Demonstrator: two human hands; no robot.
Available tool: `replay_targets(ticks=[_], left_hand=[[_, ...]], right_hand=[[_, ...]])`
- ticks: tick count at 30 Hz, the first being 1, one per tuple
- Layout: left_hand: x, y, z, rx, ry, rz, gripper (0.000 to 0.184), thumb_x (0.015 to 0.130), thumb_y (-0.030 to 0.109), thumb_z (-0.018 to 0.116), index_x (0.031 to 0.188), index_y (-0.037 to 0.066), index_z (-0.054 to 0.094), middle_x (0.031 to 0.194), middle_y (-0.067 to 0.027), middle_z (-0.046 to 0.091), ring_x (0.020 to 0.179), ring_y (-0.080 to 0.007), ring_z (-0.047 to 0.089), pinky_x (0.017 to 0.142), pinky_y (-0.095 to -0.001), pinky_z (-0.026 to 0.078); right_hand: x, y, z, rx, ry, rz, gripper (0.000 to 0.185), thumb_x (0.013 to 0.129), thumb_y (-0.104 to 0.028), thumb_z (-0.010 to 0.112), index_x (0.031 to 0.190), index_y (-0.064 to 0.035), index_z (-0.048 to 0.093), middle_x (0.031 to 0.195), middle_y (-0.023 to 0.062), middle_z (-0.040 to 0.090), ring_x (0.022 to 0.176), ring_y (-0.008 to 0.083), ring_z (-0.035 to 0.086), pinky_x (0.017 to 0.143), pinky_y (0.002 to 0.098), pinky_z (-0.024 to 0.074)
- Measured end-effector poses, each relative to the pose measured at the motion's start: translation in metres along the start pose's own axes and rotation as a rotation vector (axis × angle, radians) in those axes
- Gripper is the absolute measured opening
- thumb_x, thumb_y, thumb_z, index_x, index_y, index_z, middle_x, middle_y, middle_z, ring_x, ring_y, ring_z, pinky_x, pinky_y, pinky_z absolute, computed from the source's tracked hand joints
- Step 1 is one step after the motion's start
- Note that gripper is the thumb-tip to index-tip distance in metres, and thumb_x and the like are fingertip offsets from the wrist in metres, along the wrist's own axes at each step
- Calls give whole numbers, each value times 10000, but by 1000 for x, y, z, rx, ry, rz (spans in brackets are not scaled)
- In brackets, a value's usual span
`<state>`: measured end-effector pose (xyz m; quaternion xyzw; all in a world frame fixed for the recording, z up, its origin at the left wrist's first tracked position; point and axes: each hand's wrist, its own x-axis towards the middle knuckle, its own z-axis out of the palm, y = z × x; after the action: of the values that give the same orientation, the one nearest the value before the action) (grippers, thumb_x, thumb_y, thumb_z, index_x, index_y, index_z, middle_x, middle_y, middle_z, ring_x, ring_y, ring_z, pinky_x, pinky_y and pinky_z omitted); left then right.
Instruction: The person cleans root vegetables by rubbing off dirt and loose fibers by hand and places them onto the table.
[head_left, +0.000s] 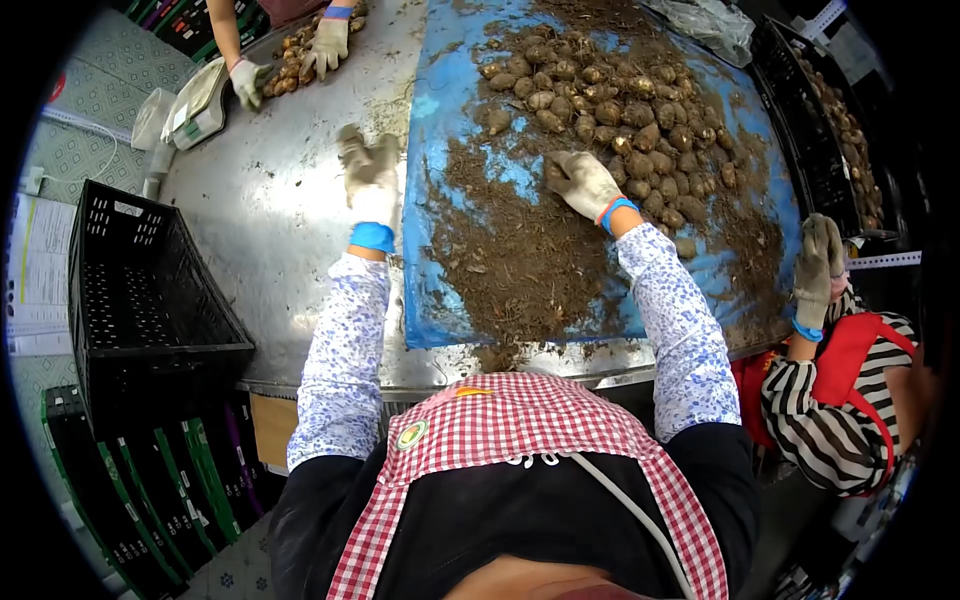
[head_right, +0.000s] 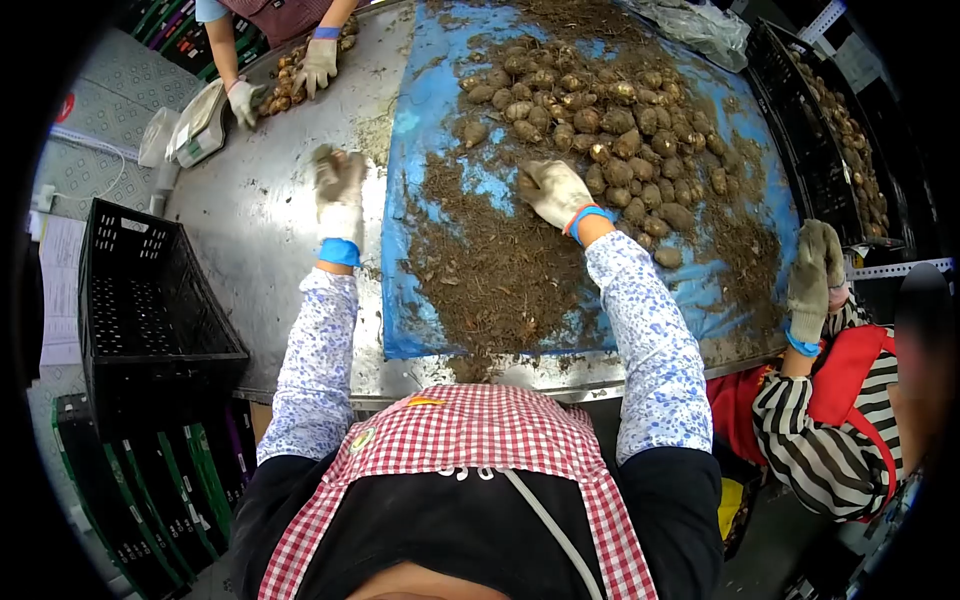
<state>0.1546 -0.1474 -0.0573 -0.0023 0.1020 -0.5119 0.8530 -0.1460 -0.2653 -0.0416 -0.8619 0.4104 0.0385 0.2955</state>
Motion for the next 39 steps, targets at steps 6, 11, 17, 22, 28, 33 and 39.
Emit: replay_targets(ticks=[6, 11, 17, 22, 28, 33, 39], left_hand=[[-88, -91, -10, 1436, -175, -403, 502, 981, 407, 429, 1228, -26, 488, 1090, -164, 592, 934, -226, 627, 850, -341, 530], [-126, -129, -8, 895, -140, -788, 425, 982, 513, 362, 1031, 145, 569, 614, -9, 471, 452, -95, 391, 411, -231, 310], [-159, -156, -2, 1058, 96, -691, 480, 954, 563, 388, 890, 128, 582, 525, -21, 455, 397, -135, 386, 370, -269, 303], [-160, -161, -32, 1380, -404, 59, 257, 878, 247, 622, 1013, 29, 621, 604, -95, 606, 533, -202, 620, 488, -307, 509], [-143, -124, -27, 2190, -1090, 355, 134, 850, 205, 619, 881, 80, 583, 516, -48, 510, 449, -194, 555, 396, -315, 423], [-170, -121, 7, 1714, -171, -777, 428, 982, 428, 384, 1089, 54, 563, 691, -37, 529, 483, -100, 443, 404, -277, 373], [-173, -117, -13, 2533, -1054, 408, 455, 746, 48, 596, 1198, 27, 548, 857, -100, 615, 675, -164, 598, 564, -296, 502]], right_hand=[[-39, -13, 31, 380, 503, -627, 171, 869, -120, 602, 1028, -61, 621, 969, 80, 648, 833, 188, 614, 757, 310, 521], [-104, -69, 16, 531, 560, -445, 205, 865, -124, 601, 1050, -36, 609, 938, 124, 626, 809, 224, 627, 680, 308, 511], [-126, -57, 15, -70, 831, -638, 119, 840, -106, 620, 936, -39, 644, 765, 109, 583, 656, 246, 593, 510, 377, 479], [-121, -48, 64, 321, 743, -160, 197, 926, -156, 533, 1056, -25, 601, 943, 154, 625, 854, 253, 625, 682, 351, 516], [-122, -37, 119, -180, 765, -163, 257, 939, -97, 482, 1172, -15, 556, 1063, 176, 632, 930, 271, 640, 841, 342, 528], [-137, -65, 83, -25, 736, -241, 197, 954, -155, 514, 1065, -20, 605, 898, 154, 661, 698, 234, 652, 514, 332, 510], [-104, -35, 119, 790, 704, -168, 197, 953, -178, 503, 1056, -38, 595, 824, 124, 633, 634, 218, 613, 503, 330, 492]])
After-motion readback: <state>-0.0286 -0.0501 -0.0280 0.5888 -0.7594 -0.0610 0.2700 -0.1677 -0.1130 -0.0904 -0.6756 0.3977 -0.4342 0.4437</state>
